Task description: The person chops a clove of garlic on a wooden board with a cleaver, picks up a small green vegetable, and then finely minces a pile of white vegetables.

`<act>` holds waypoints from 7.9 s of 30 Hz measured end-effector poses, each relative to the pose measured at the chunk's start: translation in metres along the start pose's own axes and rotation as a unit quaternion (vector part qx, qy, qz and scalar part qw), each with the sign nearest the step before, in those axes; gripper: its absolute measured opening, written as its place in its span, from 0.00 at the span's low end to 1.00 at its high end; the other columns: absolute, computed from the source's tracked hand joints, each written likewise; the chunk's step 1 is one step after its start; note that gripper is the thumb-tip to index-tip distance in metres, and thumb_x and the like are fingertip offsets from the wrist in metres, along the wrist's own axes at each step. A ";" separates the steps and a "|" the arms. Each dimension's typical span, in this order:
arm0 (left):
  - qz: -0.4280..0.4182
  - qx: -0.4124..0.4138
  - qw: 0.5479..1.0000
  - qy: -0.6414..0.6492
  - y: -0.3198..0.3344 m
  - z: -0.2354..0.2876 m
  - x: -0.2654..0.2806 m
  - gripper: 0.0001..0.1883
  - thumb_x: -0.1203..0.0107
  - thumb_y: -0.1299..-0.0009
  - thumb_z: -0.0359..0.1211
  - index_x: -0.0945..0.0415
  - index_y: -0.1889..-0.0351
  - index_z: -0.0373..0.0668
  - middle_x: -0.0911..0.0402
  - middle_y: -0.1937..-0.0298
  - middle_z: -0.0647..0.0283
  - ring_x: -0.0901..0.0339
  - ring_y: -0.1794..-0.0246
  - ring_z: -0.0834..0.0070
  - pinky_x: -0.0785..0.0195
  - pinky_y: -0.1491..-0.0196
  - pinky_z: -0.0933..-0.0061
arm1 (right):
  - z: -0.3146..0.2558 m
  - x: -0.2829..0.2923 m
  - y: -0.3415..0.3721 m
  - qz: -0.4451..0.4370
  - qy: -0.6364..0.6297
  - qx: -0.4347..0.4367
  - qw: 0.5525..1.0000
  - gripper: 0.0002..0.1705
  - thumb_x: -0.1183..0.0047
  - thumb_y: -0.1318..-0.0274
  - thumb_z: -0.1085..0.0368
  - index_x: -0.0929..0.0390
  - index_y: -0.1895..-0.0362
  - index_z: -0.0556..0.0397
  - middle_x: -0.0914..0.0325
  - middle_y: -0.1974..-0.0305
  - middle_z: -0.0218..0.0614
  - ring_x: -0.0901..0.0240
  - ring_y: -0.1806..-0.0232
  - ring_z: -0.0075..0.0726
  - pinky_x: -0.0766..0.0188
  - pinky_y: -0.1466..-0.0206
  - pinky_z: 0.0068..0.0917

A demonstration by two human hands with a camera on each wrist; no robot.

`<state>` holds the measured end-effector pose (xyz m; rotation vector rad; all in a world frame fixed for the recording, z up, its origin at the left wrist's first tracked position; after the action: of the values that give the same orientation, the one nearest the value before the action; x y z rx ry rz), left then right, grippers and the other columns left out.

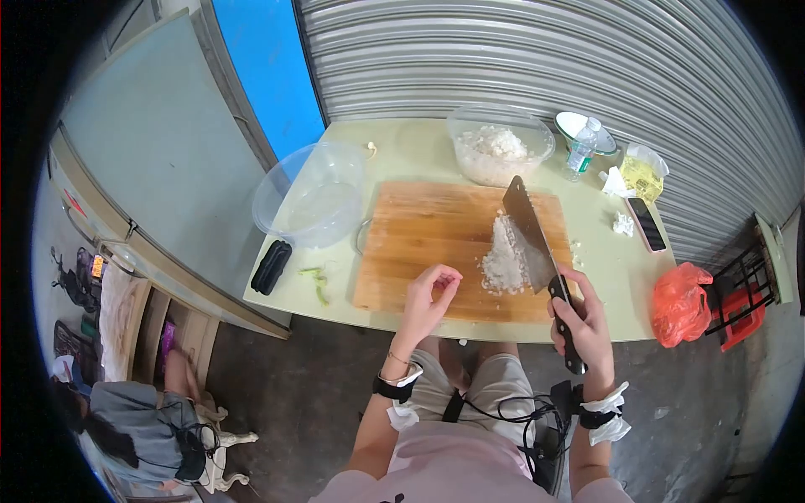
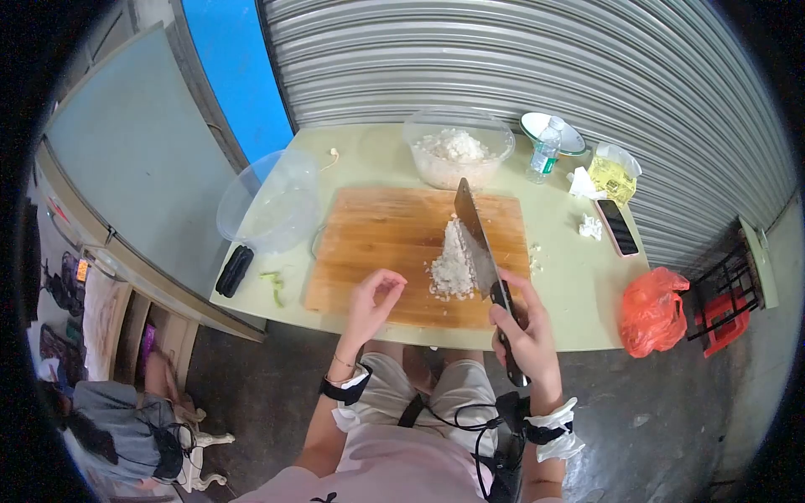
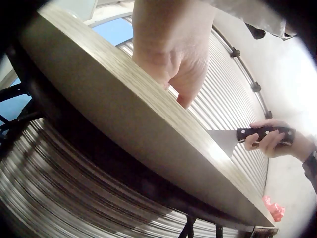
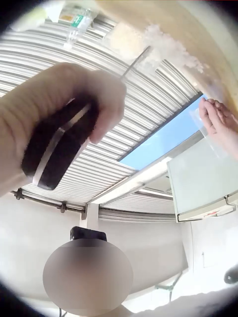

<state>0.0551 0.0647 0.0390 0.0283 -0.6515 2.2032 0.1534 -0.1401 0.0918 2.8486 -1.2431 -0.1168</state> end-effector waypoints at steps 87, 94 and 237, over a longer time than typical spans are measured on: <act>-0.118 0.374 0.836 0.383 0.021 0.053 -0.082 0.10 0.52 0.34 0.34 0.35 0.61 0.38 0.32 0.81 0.66 0.26 0.81 0.72 0.35 0.80 0.76 | -0.087 0.024 0.035 0.169 0.280 0.310 0.893 0.19 0.48 0.50 0.72 0.27 0.50 0.60 0.26 0.63 0.43 0.30 0.59 0.41 0.33 0.54 0.33; -0.175 0.340 0.848 0.367 0.021 0.044 -0.072 0.07 0.55 0.33 0.33 0.35 0.65 0.40 0.34 0.83 0.68 0.35 0.86 0.80 0.43 0.84 0.81 | -0.024 0.030 0.008 0.196 0.318 0.227 0.900 0.16 0.49 0.48 0.73 0.26 0.52 0.59 0.27 0.75 0.43 0.30 0.74 0.34 0.32 0.66 0.29; -0.078 0.394 0.850 0.340 0.049 0.030 -0.029 0.07 0.53 0.41 0.30 0.32 0.65 0.42 0.34 0.78 0.71 0.38 0.84 0.87 0.46 0.81 0.85 | 0.028 -0.092 -0.007 -0.093 0.112 0.117 0.982 0.41 0.35 0.59 0.63 0.36 0.37 0.40 0.32 0.73 0.23 0.46 0.82 0.16 0.43 0.79 0.14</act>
<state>0.0332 0.0038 0.0365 -0.2568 0.6413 1.9782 0.0941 -0.0676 0.0689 3.0627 -1.0057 0.3600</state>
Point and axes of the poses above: each hand's wrist, its own y-axis away from the middle knuckle, its own x-axis out of the back of the hand, z = x × y, the point moved 8 cm from there along -y, towards the middle knuckle
